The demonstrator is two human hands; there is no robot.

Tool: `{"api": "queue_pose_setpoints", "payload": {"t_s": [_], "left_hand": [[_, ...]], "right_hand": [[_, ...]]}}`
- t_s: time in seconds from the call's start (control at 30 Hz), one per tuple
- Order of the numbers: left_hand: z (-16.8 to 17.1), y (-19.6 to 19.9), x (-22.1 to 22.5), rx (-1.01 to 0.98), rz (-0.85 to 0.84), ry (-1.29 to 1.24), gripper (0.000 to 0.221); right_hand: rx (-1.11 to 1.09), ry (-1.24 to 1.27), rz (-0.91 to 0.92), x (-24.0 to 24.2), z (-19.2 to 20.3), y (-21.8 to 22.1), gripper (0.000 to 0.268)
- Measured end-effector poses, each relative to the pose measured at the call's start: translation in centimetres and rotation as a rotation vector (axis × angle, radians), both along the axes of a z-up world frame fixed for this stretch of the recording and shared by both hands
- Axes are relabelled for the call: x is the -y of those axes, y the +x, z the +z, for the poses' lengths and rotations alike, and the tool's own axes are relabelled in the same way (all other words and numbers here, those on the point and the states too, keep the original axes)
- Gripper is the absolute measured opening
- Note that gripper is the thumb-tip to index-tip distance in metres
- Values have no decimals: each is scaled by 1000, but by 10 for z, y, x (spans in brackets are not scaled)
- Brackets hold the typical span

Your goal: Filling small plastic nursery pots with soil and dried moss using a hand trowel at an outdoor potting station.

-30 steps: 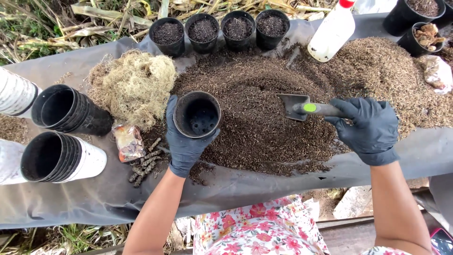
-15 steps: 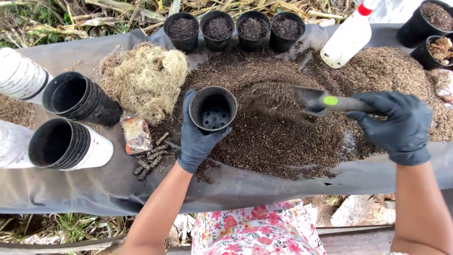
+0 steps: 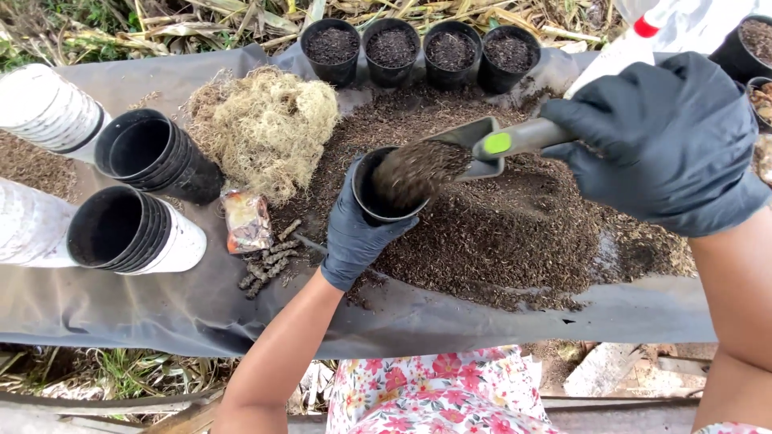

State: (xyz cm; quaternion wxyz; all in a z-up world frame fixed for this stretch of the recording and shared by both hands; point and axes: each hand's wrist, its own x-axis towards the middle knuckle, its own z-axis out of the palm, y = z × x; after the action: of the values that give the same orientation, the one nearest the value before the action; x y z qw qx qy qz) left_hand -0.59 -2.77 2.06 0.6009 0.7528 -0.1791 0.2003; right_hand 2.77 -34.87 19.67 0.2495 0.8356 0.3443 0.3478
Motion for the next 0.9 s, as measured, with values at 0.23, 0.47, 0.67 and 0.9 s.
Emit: {"api": "queue_pose_setpoints", "payload": {"t_s": [0.23, 0.47, 0.67, 0.9], "left_hand": [[-16, 3, -2, -14, 124, 90, 100], [-5, 2, 1, 133, 140, 160, 92], [-37, 6, -5, 130, 176, 222, 106], [-30, 3, -1, 74, 235, 241, 102]], "right_hand": [[163, -192, 189, -26, 12, -35, 43], [298, -179, 194, 13, -16, -60, 37], [-342, 659, 53, 87, -74, -78, 37], [-571, 828, -256, 186, -140, -107, 33]]}}
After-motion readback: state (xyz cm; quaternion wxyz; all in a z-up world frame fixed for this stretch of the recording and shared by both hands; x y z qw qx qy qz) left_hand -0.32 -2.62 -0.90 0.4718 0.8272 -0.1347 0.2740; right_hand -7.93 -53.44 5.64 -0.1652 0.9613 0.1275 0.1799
